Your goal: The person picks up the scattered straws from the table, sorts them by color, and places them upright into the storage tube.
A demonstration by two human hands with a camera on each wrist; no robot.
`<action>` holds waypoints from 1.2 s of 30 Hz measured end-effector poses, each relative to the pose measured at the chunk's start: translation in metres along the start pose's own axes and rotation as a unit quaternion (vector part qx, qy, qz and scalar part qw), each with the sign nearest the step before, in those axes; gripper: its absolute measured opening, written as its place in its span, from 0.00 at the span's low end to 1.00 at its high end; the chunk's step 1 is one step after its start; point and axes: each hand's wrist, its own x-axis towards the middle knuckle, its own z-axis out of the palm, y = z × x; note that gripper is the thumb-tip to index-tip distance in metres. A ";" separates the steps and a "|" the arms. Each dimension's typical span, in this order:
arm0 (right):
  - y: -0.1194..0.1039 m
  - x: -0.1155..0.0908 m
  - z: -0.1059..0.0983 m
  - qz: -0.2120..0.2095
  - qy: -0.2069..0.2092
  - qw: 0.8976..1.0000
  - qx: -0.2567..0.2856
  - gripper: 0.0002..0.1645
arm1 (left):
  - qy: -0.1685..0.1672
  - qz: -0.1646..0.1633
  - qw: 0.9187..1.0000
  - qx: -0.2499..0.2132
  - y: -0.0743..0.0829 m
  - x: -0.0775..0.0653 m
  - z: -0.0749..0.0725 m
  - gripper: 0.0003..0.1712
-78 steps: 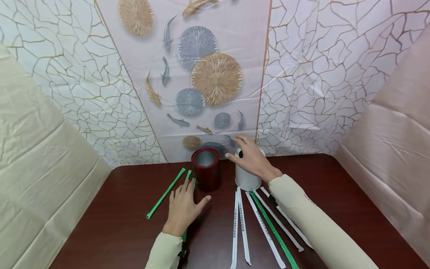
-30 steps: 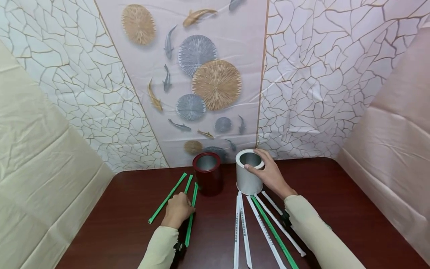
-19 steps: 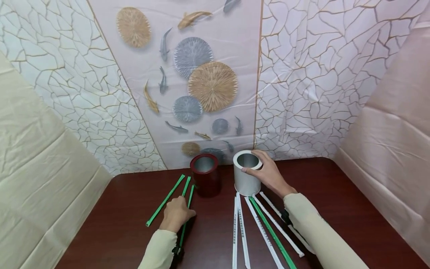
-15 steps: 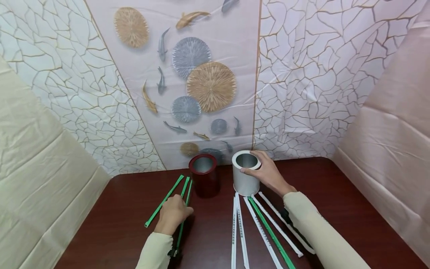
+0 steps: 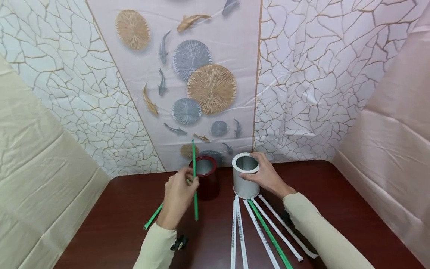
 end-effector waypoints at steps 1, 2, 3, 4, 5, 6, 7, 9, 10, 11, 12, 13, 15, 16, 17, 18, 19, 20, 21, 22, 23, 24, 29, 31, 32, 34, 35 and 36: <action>0.001 0.000 0.000 -0.001 0.003 1.000 0.001 0.56 | 0.007 0.013 1.000 -0.012 0.007 0.005 0.001 0.12; 0.001 0.000 0.001 -0.003 0.005 1.000 0.001 0.55 | 0.013 0.025 0.999 -0.025 0.014 0.011 0.002 0.12; 0.001 0.000 0.001 -0.004 0.007 1.000 0.002 0.55 | 0.019 0.039 0.998 -0.038 0.021 0.017 0.002 0.11; 0.001 0.000 0.002 -0.004 0.008 1.000 0.003 0.55 | 0.024 0.051 0.997 -0.054 0.028 0.023 0.003 0.11; 0.002 0.000 0.002 -0.004 0.008 1.000 0.003 0.55 | 0.030 0.063 0.995 -0.067 0.034 0.028 0.004 0.11; 0.001 -0.001 0.002 0.000 0.008 1.000 0.004 0.56 | 0.038 0.076 0.993 -0.076 0.040 0.035 0.005 0.10; 0.001 -0.001 0.003 0.002 0.007 1.000 0.005 0.56 | 0.045 0.088 0.992 -0.084 0.044 0.040 0.006 0.09; 0.000 -0.003 0.004 0.009 0.004 1.000 0.004 0.57 | 0.054 0.108 0.988 -0.096 0.052 0.050 0.010 0.09; 0.000 -0.004 0.004 0.013 0.002 1.000 0.003 0.57 | 0.055 0.117 0.986 -0.101 0.056 0.055 0.012 0.09; 0.000 -0.005 0.004 0.019 0.001 1.000 0.003 0.57 | 0.054 0.123 0.985 -0.106 0.058 0.059 0.015 0.09; -0.001 -0.006 0.005 0.024 0.000 1.000 0.003 0.56 | 0.051 0.128 0.984 -0.109 0.060 0.062 0.018 0.09; -0.001 -0.007 0.005 0.030 -0.001 1.000 0.003 0.55 | 0.047 0.131 0.984 -0.112 0.062 0.065 0.021 0.10; -0.002 -0.008 0.007 0.039 0.002 0.999 0.007 0.52 | 0.036 0.134 0.983 -0.122 0.064 0.069 0.028 0.11; -0.003 -0.007 0.007 0.043 0.004 0.999 0.010 0.50 | 0.033 0.135 0.982 -0.128 0.064 0.071 0.031 0.11; -0.003 -0.007 0.008 0.047 0.007 0.999 0.011 0.49 | 0.030 0.136 0.981 -0.136 0.063 0.073 0.035 0.10; -0.004 -0.007 0.008 0.049 0.009 0.999 0.015 0.48 | 0.030 0.137 0.980 -0.142 0.063 0.074 0.038 0.10; -0.005 -0.006 0.009 0.050 0.011 0.999 0.019 0.47 | 0.032 0.139 0.978 -0.150 0.063 0.075 0.041 0.10; -0.005 -0.005 0.009 0.049 0.012 0.998 0.022 0.46 | 0.034 0.142 0.976 -0.160 0.063 0.077 0.044 0.09; -0.006 -0.004 0.009 0.050 0.012 0.998 0.025 0.46 | 0.039 0.145 0.975 -0.166 0.063 0.078 0.047 0.09; -0.008 -0.003 0.009 0.050 0.012 0.998 0.026 0.45 | 0.045 0.151 0.973 -0.171 0.063 0.079 0.049 0.09; -0.009 -0.003 0.009 0.050 0.010 0.998 0.029 0.45 | 0.052 0.158 0.970 -0.176 0.063 0.081 0.051 0.09; -0.011 -0.002 0.009 0.051 0.008 0.998 0.031 0.45 | 0.060 0.164 0.968 -0.179 0.065 0.082 0.053 0.10; -0.014 0.000 0.009 0.055 0.014 0.997 0.042 0.43 | 0.079 0.200 0.959 -0.185 0.071 0.093 0.069 0.11; -0.013 0.000 0.009 0.057 0.019 0.997 0.048 0.43 | 0.056 0.201 0.963 -0.171 0.071 0.098 0.079 0.10; -0.012 0.000 0.009 0.060 0.021 0.997 0.051 0.43 | 0.037 0.198 0.967 -0.156 0.070 0.100 0.085 0.09; -0.011 -0.002 0.008 0.064 0.022 0.996 0.055 0.44 | -0.007 0.185 0.975 -0.120 0.066 0.103 0.096 0.09; -0.010 -0.002 0.009 0.063 0.021 0.996 0.056 0.44 | -0.031 0.176 0.979 -0.101 0.063 0.103 0.101 0.08; -0.010 -0.003 0.009 0.062 0.019 0.996 0.057 0.45 | -0.055 0.168 0.981 -0.080 0.060 0.104 0.106 0.08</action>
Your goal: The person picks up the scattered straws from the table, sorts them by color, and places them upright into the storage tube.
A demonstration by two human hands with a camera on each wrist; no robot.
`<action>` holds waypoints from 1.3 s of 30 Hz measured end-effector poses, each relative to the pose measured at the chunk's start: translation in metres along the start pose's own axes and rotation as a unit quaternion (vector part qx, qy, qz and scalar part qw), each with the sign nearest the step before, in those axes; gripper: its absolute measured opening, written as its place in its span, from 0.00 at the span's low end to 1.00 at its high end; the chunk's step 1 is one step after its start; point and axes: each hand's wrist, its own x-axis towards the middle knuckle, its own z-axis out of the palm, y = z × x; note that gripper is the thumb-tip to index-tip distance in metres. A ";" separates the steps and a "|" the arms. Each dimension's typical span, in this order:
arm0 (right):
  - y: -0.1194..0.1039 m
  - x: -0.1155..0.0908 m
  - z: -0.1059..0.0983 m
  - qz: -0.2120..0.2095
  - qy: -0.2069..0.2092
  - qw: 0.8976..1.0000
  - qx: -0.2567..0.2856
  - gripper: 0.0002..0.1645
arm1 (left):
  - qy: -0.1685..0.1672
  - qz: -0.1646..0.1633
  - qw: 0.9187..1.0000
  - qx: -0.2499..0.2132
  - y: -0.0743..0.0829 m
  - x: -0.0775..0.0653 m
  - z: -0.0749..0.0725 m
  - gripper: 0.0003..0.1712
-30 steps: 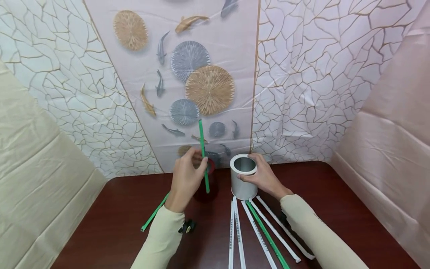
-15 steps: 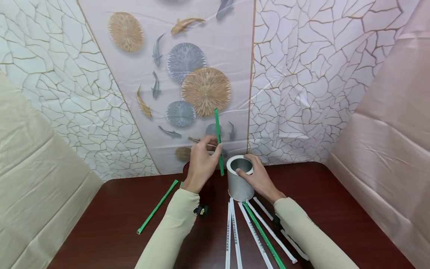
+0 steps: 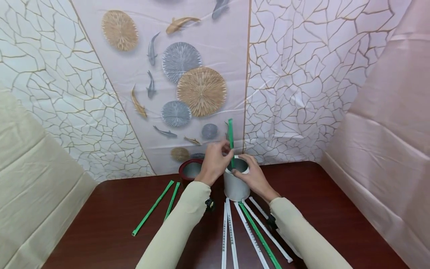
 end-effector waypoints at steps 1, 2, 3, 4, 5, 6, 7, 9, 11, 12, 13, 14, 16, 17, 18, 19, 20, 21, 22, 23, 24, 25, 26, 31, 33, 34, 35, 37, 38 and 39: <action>0.000 0.000 0.000 -0.001 -0.002 1.000 0.001 0.45 | -0.024 -0.011 1.000 0.015 -0.003 -0.001 0.003 0.08; 0.000 0.000 -0.001 -0.001 -0.006 1.000 0.003 0.45 | -0.047 -0.019 0.998 0.029 -0.006 -0.001 0.006 0.08; 0.000 -0.001 -0.001 -0.002 -0.010 1.000 0.004 0.45 | -0.067 -0.026 0.997 0.042 -0.008 -0.001 0.009 0.08; -0.001 -0.001 -0.002 -0.002 -0.015 1.000 0.004 0.45 | -0.086 -0.031 0.994 0.052 -0.010 -0.002 0.011 0.08; -0.001 -0.001 -0.002 -0.002 -0.019 1.000 0.005 0.45 | -0.102 -0.034 0.992 0.063 -0.011 -0.002 0.013 0.08; -0.001 -0.001 -0.003 -0.001 -0.022 1.000 0.005 0.45 | -0.114 -0.035 0.990 0.072 -0.012 -0.002 0.014 0.09; -0.002 -0.002 -0.003 0.002 -0.023 1.000 0.005 0.45 | -0.125 -0.036 0.988 0.078 -0.012 -0.002 0.015 0.10; -0.002 -0.002 -0.005 0.004 -0.020 1.000 0.006 0.45 | -0.139 -0.033 0.986 0.086 -0.012 -0.001 0.017 0.13; -0.002 -0.002 -0.002 0.002 -0.014 1.000 0.015 0.45 | -0.144 -0.034 0.985 0.085 -0.014 -0.002 0.014 0.16; -0.002 -0.002 -0.001 0.000 -0.013 1.000 0.019 0.45 | -0.144 -0.036 0.986 0.079 -0.014 -0.002 0.012 0.17; -0.002 -0.002 0.000 0.000 -0.013 1.000 0.024 0.45 | -0.142 -0.037 0.987 0.071 -0.015 -0.004 0.008 0.18; -0.002 -0.002 0.002 0.000 -0.014 0.999 0.029 0.45 | -0.139 -0.040 0.988 0.062 -0.016 -0.006 0.004 0.18; -0.001 -0.003 0.004 -0.003 -0.019 0.999 0.036 0.46 | -0.128 -0.043 0.990 0.048 -0.016 -0.011 -0.008 0.18; -0.001 -0.003 0.005 -0.002 -0.021 0.999 0.035 0.46 | -0.121 -0.044 0.991 0.040 -0.016 -0.015 -0.016 0.18; 0.000 -0.004 0.005 -0.004 -0.020 0.999 0.036 0.46 | -0.110 -0.044 0.992 0.036 -0.015 -0.018 -0.024 0.17; 0.001 -0.004 0.005 -0.005 -0.018 0.999 0.034 0.46 | -0.098 -0.043 0.994 0.032 -0.014 -0.022 -0.033 0.15; 0.002 -0.004 0.004 -0.009 -0.014 0.999 0.031 0.46 | -0.086 -0.041 0.995 0.030 -0.013 -0.026 -0.042 0.14; 0.002 -0.004 0.003 -0.011 -0.011 1.000 0.026 0.46 | -0.073 -0.038 0.996 0.030 -0.013 -0.030 -0.051 0.13; 0.003 -0.005 0.001 -0.014 -0.007 1.000 0.021 0.45 | -0.062 -0.038 0.997 0.023 -0.012 -0.034 -0.061 0.12; 0.003 -0.005 -0.001 -0.014 -0.003 1.000 0.016 0.45 | -0.056 -0.040 0.997 0.017 -0.011 -0.038 -0.071 0.11; 0.005 -0.006 -0.003 -0.014 0.000 1.000 0.011 0.45 | -0.053 -0.042 0.998 0.011 -0.011 -0.042 -0.082 0.11; 0.004 -0.007 -0.004 -0.014 0.000 1.000 0.007 0.46 | -0.052 -0.047 0.998 0.002 -0.012 -0.047 -0.093 0.11; 0.004 -0.007 -0.004 -0.013 0.000 1.000 0.003 0.46 | -0.055 -0.054 0.997 -0.006 -0.013 -0.051 -0.104 0.11; 0.007 -0.011 -0.005 -0.008 -0.004 1.000 -0.008 0.45 | -0.082 -0.103 0.991 -0.007 -0.027 -0.074 -0.147 0.12; 0.007 -0.010 -0.005 -0.010 -0.004 1.000 -0.005 0.44 | -0.095 -0.132 0.987 0.010 -0.038 -0.083 -0.156 0.14; 0.007 -0.010 -0.004 -0.009 -0.003 1.000 -0.001 0.44 | -0.102 -0.151 0.983 0.016 -0.044 -0.088 -0.158 0.14; 0.006 -0.009 -0.004 -0.010 -0.002 1.000 0.000 0.44 | -0.109 -0.172 0.979 0.022 -0.051 -0.093 -0.159 0.16; 0.004 -0.007 -0.002 -0.013 0.001 1.000 0.003 0.43 | -0.122 -0.212 0.969 0.042 -0.064 -0.105 -0.157 0.18; 0.003 -0.006 -0.001 -0.013 0.001 1.000 0.005 0.42 | -0.127 -0.233 0.963 0.046 -0.071 -0.112 -0.155 0.19; 0.001 -0.005 0.001 -0.013 0.000 1.000 0.006 0.42 | -0.130 -0.252 0.958 0.048 -0.078 -0.119 -0.153 0.20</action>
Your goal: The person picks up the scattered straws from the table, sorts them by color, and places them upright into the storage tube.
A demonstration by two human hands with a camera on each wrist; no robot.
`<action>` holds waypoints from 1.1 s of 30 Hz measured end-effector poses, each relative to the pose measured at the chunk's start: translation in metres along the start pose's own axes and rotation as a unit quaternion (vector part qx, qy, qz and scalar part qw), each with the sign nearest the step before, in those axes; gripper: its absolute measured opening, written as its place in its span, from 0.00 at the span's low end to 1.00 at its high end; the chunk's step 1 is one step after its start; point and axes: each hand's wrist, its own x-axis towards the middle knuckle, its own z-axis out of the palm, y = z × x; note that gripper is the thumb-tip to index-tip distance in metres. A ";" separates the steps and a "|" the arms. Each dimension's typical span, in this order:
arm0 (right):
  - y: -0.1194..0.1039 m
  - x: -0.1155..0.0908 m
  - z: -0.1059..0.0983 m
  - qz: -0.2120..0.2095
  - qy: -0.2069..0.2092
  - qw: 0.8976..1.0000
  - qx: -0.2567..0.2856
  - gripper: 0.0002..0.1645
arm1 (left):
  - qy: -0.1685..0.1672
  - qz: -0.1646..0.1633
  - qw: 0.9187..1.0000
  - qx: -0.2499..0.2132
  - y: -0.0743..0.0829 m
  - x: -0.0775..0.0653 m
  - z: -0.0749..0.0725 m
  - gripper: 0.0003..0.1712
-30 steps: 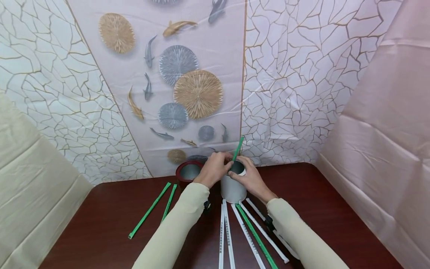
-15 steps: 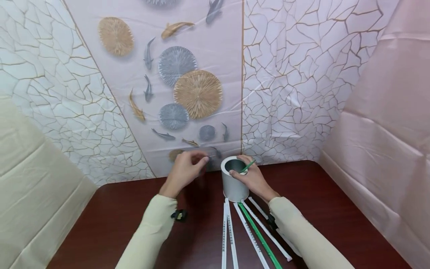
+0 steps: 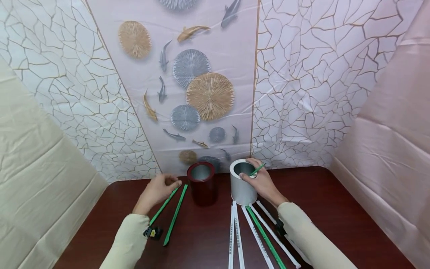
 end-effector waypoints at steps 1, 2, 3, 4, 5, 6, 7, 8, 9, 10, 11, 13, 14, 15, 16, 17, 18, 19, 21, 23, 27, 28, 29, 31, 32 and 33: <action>0.000 0.000 0.000 0.001 0.000 1.000 0.000 0.42 | -0.005 -0.016 1.000 0.002 -0.008 0.000 0.006 0.20; 0.000 0.000 -0.001 0.003 0.000 1.000 0.000 0.42 | -0.009 -0.028 1.000 0.004 -0.015 0.000 0.013 0.20; -0.001 0.001 -0.001 0.003 0.001 1.000 -0.001 0.42 | -0.012 -0.039 0.999 0.008 -0.023 0.000 0.019 0.20; -0.001 0.002 0.000 0.005 0.001 1.000 0.000 0.42 | -0.016 -0.052 0.999 0.007 -0.030 0.000 0.025 0.20; -0.001 0.002 0.000 0.003 0.002 1.000 0.000 0.42 | -0.016 -0.061 0.998 0.009 -0.036 0.000 0.030 0.19; -0.001 0.003 0.000 0.003 0.005 1.000 0.000 0.42 | -0.016 -0.069 0.997 0.015 -0.042 0.001 0.035 0.19; -0.002 0.003 0.000 0.001 0.008 1.000 -0.001 0.42 | -0.018 -0.076 0.997 0.021 -0.046 0.002 0.040 0.19; -0.002 0.003 0.000 0.001 0.011 1.000 -0.001 0.42 | -0.019 -0.082 0.996 0.028 -0.049 0.003 0.044 0.19; -0.002 0.003 -0.001 0.001 0.012 1.000 0.000 0.42 | -0.020 -0.088 0.995 0.034 -0.051 0.003 0.047 0.19; -0.003 0.003 -0.001 0.001 0.014 1.000 0.002 0.41 | -0.019 -0.093 0.995 0.038 -0.053 0.004 0.050 0.19; -0.003 0.003 0.000 0.001 0.014 1.000 0.004 0.41 | -0.019 -0.097 0.994 0.043 -0.055 0.004 0.052 0.19; -0.004 0.003 0.000 0.003 0.012 1.000 0.008 0.41 | -0.018 -0.106 0.993 0.051 -0.057 0.004 0.055 0.17; -0.003 0.003 0.001 0.005 0.008 1.000 0.010 0.41 | -0.016 -0.109 0.992 0.054 -0.059 0.004 0.057 0.16; -0.003 0.002 0.001 0.006 0.006 1.000 0.012 0.41 | -0.015 -0.111 0.992 0.057 -0.060 0.004 0.059 0.15; -0.003 0.002 0.001 0.006 0.006 1.000 0.012 0.41 | -0.017 -0.110 0.992 0.060 -0.062 0.004 0.062 0.15; -0.002 0.001 0.000 0.008 0.005 1.000 0.011 0.42 | -0.020 -0.108 0.992 0.060 -0.063 0.005 0.064 0.16; -0.001 0.000 -0.001 0.009 0.005 1.000 0.010 0.42 | -0.022 -0.106 0.992 0.061 -0.064 0.006 0.067 0.18; -0.001 0.000 -0.001 0.009 0.005 1.000 0.009 0.42 | -0.024 -0.104 0.992 0.063 -0.064 0.006 0.068 0.20; -0.001 0.000 -0.002 0.010 0.006 1.000 0.006 0.42 | -0.028 -0.096 0.992 0.071 -0.064 0.006 0.069 0.22; 0.000 0.001 -0.002 0.010 0.008 1.000 0.005 0.41 | -0.026 -0.094 0.992 0.078 -0.062 0.007 0.067 0.24; -0.001 0.003 -0.001 0.010 0.008 1.000 0.006 0.41 | -0.009 -0.095 0.992 0.082 -0.058 0.006 0.061 0.23; -0.001 0.002 -0.001 0.010 0.008 1.000 0.005 0.41 | -0.001 -0.095 0.992 0.080 -0.057 0.005 0.059 0.24; -0.001 0.002 -0.001 0.010 0.007 1.000 0.005 0.41 | 0.008 -0.092 0.993 0.079 -0.055 0.005 0.057 0.24; -0.001 0.002 0.000 0.011 0.006 1.000 0.004 0.42 | 0.033 -0.080 0.993 0.077 -0.049 0.002 0.050 0.20; -0.001 0.001 0.000 0.012 0.006 1.000 0.005 0.42 | 0.047 -0.068 0.994 0.076 -0.045 0.001 0.046 0.16; -0.001 0.001 0.000 0.014 0.006 1.000 0.006 0.42 | 0.063 -0.056 0.994 0.074 -0.040 0.000 0.041 0.12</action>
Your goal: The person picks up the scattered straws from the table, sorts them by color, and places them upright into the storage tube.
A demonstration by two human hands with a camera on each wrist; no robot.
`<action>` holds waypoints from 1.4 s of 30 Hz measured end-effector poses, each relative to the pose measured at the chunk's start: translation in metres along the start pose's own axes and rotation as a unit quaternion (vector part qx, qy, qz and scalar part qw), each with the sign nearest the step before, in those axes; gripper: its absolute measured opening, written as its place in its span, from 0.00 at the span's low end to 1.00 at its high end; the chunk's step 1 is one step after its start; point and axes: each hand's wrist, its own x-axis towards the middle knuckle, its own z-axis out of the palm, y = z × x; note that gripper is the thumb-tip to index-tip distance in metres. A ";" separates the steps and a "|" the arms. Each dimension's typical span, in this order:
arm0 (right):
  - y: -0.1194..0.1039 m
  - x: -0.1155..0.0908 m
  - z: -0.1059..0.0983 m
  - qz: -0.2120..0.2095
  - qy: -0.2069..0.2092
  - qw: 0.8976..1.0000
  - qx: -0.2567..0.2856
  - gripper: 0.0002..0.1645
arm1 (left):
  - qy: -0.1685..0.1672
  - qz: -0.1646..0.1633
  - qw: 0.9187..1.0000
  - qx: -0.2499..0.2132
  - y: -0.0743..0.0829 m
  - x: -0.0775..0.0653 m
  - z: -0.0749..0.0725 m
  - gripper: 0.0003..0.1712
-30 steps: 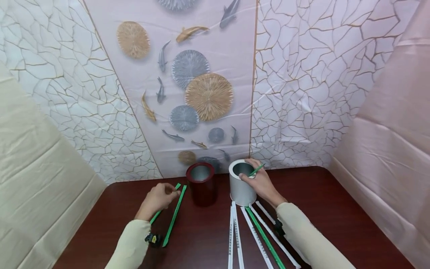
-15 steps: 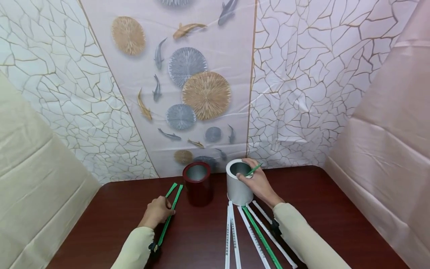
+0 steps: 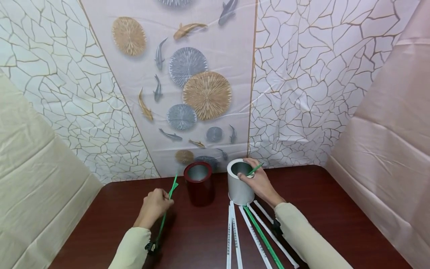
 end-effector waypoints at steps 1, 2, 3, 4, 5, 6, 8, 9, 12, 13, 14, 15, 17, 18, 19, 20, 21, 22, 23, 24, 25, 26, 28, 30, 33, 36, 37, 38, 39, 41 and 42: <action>0.000 0.000 0.001 0.002 0.000 1.000 0.001 0.42 | 0.016 0.013 1.000 -0.003 0.005 -0.001 -0.006 0.07; 0.000 0.001 0.001 0.003 0.001 1.000 0.002 0.42 | 0.035 0.028 0.999 -0.004 0.011 -0.002 -0.012 0.03; -0.001 0.001 0.002 0.002 0.001 1.000 0.003 0.42 | 0.052 0.043 0.998 -0.007 0.017 -0.003 -0.018 0.04; -0.001 0.002 0.002 0.002 0.002 1.000 0.004 0.42 | 0.070 0.058 0.996 -0.011 0.024 -0.003 -0.023 0.07; -0.001 0.003 0.003 -0.001 0.002 1.000 0.004 0.42 | 0.086 0.072 0.994 -0.016 0.032 -0.004 -0.027 0.09; -0.002 0.003 0.003 -0.003 0.002 1.000 0.004 0.42 | 0.099 0.085 0.991 -0.022 0.040 -0.006 -0.031 0.10; -0.002 0.004 0.003 -0.006 0.003 1.000 0.004 0.42 | 0.119 0.112 0.986 -0.033 0.057 -0.008 -0.035 0.12; -0.002 0.004 0.003 -0.006 0.003 1.000 0.003 0.42 | 0.127 0.125 0.983 -0.044 0.065 -0.009 -0.036 0.12; 0.000 0.001 0.002 -0.003 0.007 1.000 0.001 0.41 | 0.142 0.163 0.973 -0.078 0.091 -0.011 -0.035 0.14; 0.001 0.000 0.000 -0.001 0.007 1.000 0.001 0.41 | 0.146 0.176 0.969 -0.089 0.100 -0.011 -0.034 0.14; 0.001 -0.001 -0.001 -0.001 0.007 1.000 0.000 0.41 | 0.153 0.190 0.964 -0.102 0.108 -0.010 -0.033 0.13; 0.002 -0.002 -0.001 -0.002 0.006 1.000 0.000 0.41 | 0.159 0.202 0.960 -0.114 0.117 -0.008 -0.033 0.13; 0.003 -0.003 -0.002 -0.004 0.003 1.000 0.002 0.41 | 0.173 0.221 0.950 -0.136 0.133 -0.004 -0.033 0.11; 0.003 -0.003 -0.002 -0.006 0.001 1.000 0.003 0.41 | 0.179 0.230 0.945 -0.152 0.142 -0.001 -0.033 0.11; 0.003 -0.002 -0.001 -0.006 0.001 1.000 0.006 0.42 | 0.183 0.238 0.939 -0.166 0.150 0.002 -0.034 0.11; 0.003 -0.002 -0.001 -0.007 0.002 1.000 0.006 0.42 | 0.188 0.246 0.933 -0.182 0.158 0.005 -0.034 0.10; 0.004 -0.002 -0.001 -0.007 0.002 1.000 0.007 0.42 | 0.192 0.255 0.927 -0.198 0.165 0.008 -0.034 0.10; 0.003 -0.001 -0.001 -0.006 0.003 1.000 0.009 0.42 | 0.194 0.264 0.921 -0.213 0.173 0.010 -0.033 0.10; 0.003 -0.001 0.000 -0.007 0.003 1.000 0.010 0.42 | 0.195 0.274 0.914 -0.226 0.180 0.013 -0.032 0.10; 0.003 -0.001 0.000 -0.007 0.004 1.000 0.012 0.42 | 0.194 0.282 0.910 -0.233 0.186 0.016 -0.030 0.10; 0.003 -0.001 0.000 -0.008 0.004 1.000 0.013 0.41 | 0.192 0.290 0.907 -0.237 0.192 0.020 -0.027 0.10; 0.002 -0.001 0.000 -0.008 0.004 1.000 0.012 0.41 | 0.188 0.298 0.905 -0.240 0.196 0.023 -0.023 0.10; 0.002 0.000 0.001 -0.009 0.007 1.000 0.016 0.41 | 0.177 0.305 0.906 -0.235 0.203 0.030 -0.014 0.10; 0.001 0.000 0.001 -0.009 0.008 1.000 0.018 0.40 | 0.160 0.306 0.910 -0.229 0.207 0.037 -0.003 0.09; 0.001 0.000 0.001 -0.005 0.008 1.000 0.021 0.40 | 0.132 0.287 0.921 -0.229 0.206 0.045 0.017 0.09; 0.002 -0.001 0.000 -0.003 0.007 1.000 0.023 0.41 | 0.111 0.249 0.937 -0.218 0.201 0.049 0.038 0.09; 0.002 -0.001 0.000 -0.004 0.007 1.000 0.022 0.40 | 0.104 0.235 0.944 -0.209 0.199 0.050 0.044 0.09; 0.002 -0.002 0.000 -0.004 0.006 1.000 0.022 0.40 | 0.100 0.222 0.950 -0.195 0.197 0.050 0.050 0.08; 0.002 -0.002 0.000 -0.004 0.006 1.000 0.023 0.40 | 0.095 0.212 0.956 -0.181 0.194 0.050 0.055 0.07; 0.002 -0.002 0.000 -0.011 0.007 1.000 0.025 0.40 | 0.084 0.194 0.965 -0.154 0.189 0.049 0.065 0.04; 0.002 -0.002 0.000 -0.014 0.007 1.000 0.024 0.40 | 0.079 0.187 0.968 -0.145 0.187 0.049 0.068 0.04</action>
